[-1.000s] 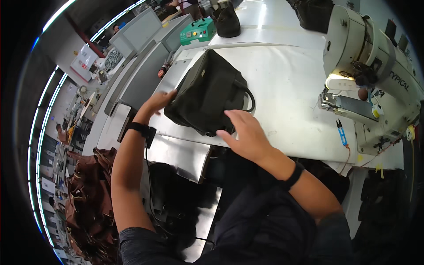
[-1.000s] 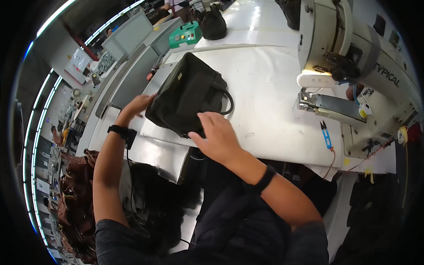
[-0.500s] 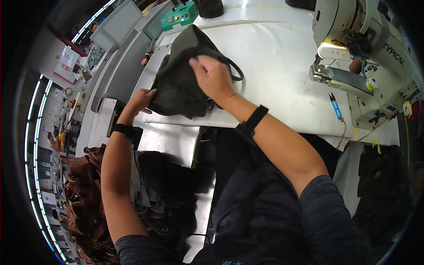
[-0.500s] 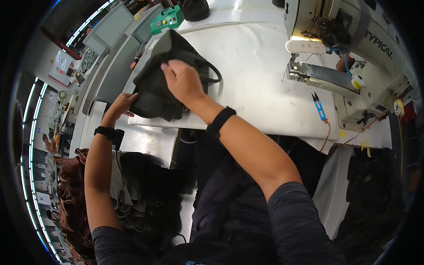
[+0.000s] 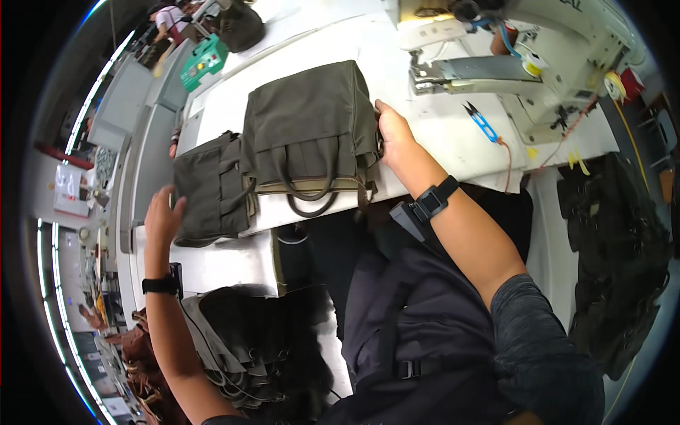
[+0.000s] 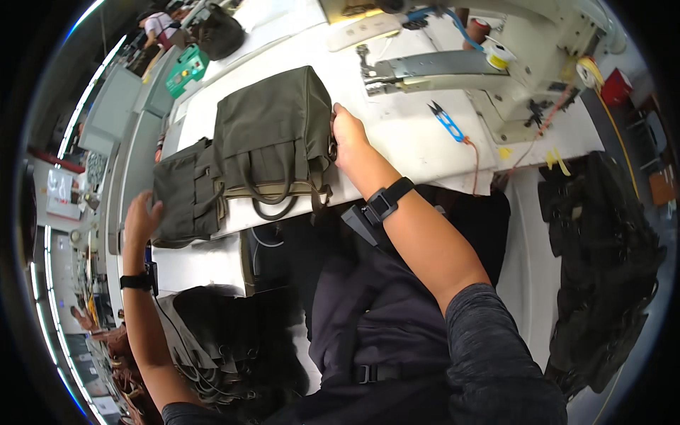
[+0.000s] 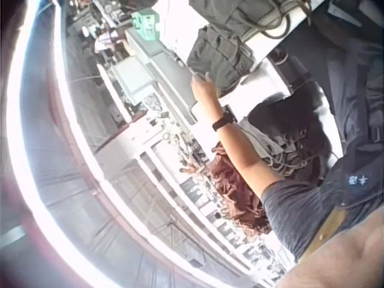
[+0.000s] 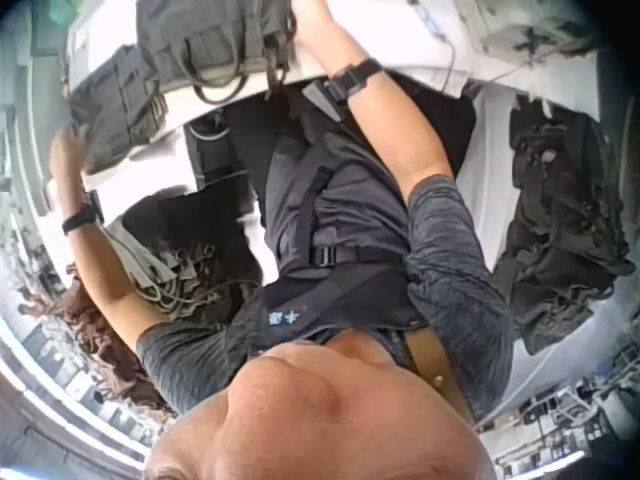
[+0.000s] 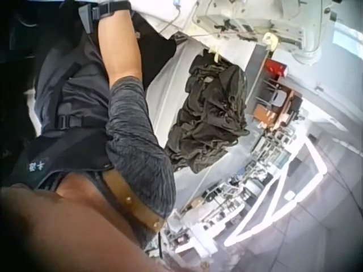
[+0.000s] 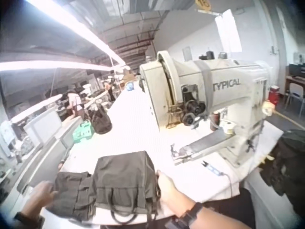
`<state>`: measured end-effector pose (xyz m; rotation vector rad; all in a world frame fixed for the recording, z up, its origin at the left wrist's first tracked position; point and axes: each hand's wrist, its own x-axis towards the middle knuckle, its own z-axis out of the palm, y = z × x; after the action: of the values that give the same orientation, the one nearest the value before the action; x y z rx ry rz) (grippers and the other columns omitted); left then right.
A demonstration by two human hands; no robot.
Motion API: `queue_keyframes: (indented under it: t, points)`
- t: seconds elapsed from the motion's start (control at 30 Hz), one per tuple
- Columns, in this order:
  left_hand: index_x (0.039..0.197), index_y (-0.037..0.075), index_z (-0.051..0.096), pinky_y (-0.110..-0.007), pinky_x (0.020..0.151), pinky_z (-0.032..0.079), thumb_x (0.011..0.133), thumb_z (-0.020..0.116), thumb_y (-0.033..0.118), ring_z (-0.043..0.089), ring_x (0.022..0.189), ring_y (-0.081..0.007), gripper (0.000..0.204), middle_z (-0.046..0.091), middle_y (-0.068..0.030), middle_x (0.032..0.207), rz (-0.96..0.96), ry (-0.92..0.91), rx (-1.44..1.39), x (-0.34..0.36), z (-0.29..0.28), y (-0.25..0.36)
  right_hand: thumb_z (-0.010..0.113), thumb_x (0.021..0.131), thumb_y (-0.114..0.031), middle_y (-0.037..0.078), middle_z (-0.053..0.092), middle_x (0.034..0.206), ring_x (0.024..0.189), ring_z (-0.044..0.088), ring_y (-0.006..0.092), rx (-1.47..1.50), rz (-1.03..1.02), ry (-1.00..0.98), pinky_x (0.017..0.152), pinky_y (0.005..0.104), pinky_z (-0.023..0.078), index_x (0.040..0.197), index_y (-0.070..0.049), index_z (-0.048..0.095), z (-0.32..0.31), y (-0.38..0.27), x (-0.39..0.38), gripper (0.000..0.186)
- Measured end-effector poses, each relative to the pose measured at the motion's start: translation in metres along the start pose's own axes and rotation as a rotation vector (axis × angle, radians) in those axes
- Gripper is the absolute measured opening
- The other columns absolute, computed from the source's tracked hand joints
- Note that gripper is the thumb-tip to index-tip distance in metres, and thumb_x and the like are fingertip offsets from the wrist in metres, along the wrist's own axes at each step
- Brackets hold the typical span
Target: The person sews a zipper onto a green fabric bag using an industrial sewing machine. They align the zipper, guide the bag under the needle, and stitch along the edge, then trim excess thread and inspect the seam.
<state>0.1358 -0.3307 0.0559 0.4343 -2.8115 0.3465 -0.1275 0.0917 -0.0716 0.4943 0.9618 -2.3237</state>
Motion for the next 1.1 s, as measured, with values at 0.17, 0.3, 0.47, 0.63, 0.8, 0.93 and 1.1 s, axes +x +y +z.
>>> queue_keyframes:
  t: [0.17, 0.3, 0.47, 0.63, 0.8, 0.93, 1.1]
  points:
    - [0.105, 0.001, 0.074, -0.045, 0.087, 0.057, 0.096, 0.074, 0.021, 0.070, 0.101, -0.0397, 0.023, 0.075, -0.0170, 0.105, 0.229, -0.342, -0.396, 0.010, -0.061, 0.235, 0.057, 0.109, -0.028, 0.011, 0.073, 0.117, 0.104, 0.071, 0.0192, -0.309, -0.524, -0.030, 0.090, 0.0352, 0.056, 0.129, 0.000, 0.067, -0.055, -0.008, -0.011, 0.036]
    - [0.110, 0.000, 0.073, -0.040, 0.076, 0.058, 0.099, 0.069, 0.017, 0.072, 0.085, -0.0342, 0.020, 0.074, -0.0155, 0.099, 0.463, -0.513, -0.757, -0.027, -0.022, 0.303, 0.056, 0.109, -0.022, 0.008, 0.074, 0.106, 0.091, 0.071, 0.0146, -0.536, -0.509, -0.133, 0.080, 0.0286, 0.056, 0.125, 0.004, 0.068, -0.093, -0.017, -0.099, 0.033]
    - [0.133, 0.000, 0.064, -0.027, 0.075, 0.056, 0.108, 0.056, 0.013, 0.067, 0.089, -0.0121, 0.030, 0.069, -0.0044, 0.117, -0.274, -0.838, -1.525, -0.048, 0.004, 0.342, 0.066, 0.103, -0.018, 0.007, 0.070, 0.090, 0.069, 0.063, 0.0125, -1.013, -0.724, -0.253, 0.066, 0.0287, 0.052, 0.121, -0.001, 0.071, -0.108, 0.026, -0.147, 0.025]
    - [0.142, 0.002, 0.060, -0.030, 0.090, 0.056, 0.108, 0.053, 0.008, 0.067, 0.109, -0.0118, 0.035, 0.067, -0.0044, 0.133, -0.428, -0.614, -1.867, -0.077, 0.012, 0.365, 0.072, 0.095, -0.015, 0.013, 0.068, 0.098, 0.081, 0.070, 0.0300, -1.231, -0.868, -0.156, 0.070, 0.0410, 0.058, 0.117, -0.003, 0.071, -0.080, 0.048, -0.141, 0.025]
    - [0.135, 0.003, 0.063, -0.034, 0.098, 0.053, 0.110, 0.054, 0.014, 0.065, 0.119, -0.0135, 0.029, 0.068, -0.0050, 0.132, -0.490, -0.407, -2.066, -0.089, 0.008, 0.386, 0.074, 0.089, -0.009, 0.011, 0.066, 0.095, 0.082, 0.068, 0.0306, -1.282, -1.206, -0.158, 0.072, 0.0415, 0.057, 0.106, -0.003, 0.072, -0.083, 0.049, -0.127, 0.018]
    - [0.124, 0.002, 0.064, -0.030, 0.089, 0.053, 0.109, 0.058, 0.039, 0.065, 0.103, -0.0138, 0.040, 0.069, -0.0064, 0.118, -0.803, -0.503, -2.434, -0.073, 0.006, 0.404, 0.075, 0.082, -0.004, 0.009, 0.064, 0.092, 0.082, 0.065, 0.0296, -1.298, -1.476, -0.183, 0.071, 0.0415, 0.055, 0.100, -0.004, 0.071, -0.075, 0.022, -0.130, 0.018]
    - [0.103, 0.004, 0.067, -0.025, 0.056, 0.043, 0.108, 0.056, 0.052, 0.049, 0.058, -0.0091, 0.050, 0.069, -0.0025, 0.089, -0.719, -0.626, -2.705, -0.030, 0.012, 0.400, 0.076, 0.080, -0.003, 0.010, 0.062, 0.093, 0.082, 0.063, 0.0314, -1.267, -1.664, -0.118, 0.072, 0.0424, 0.052, 0.096, -0.004, 0.068, -0.070, -0.013, -0.128, 0.019]
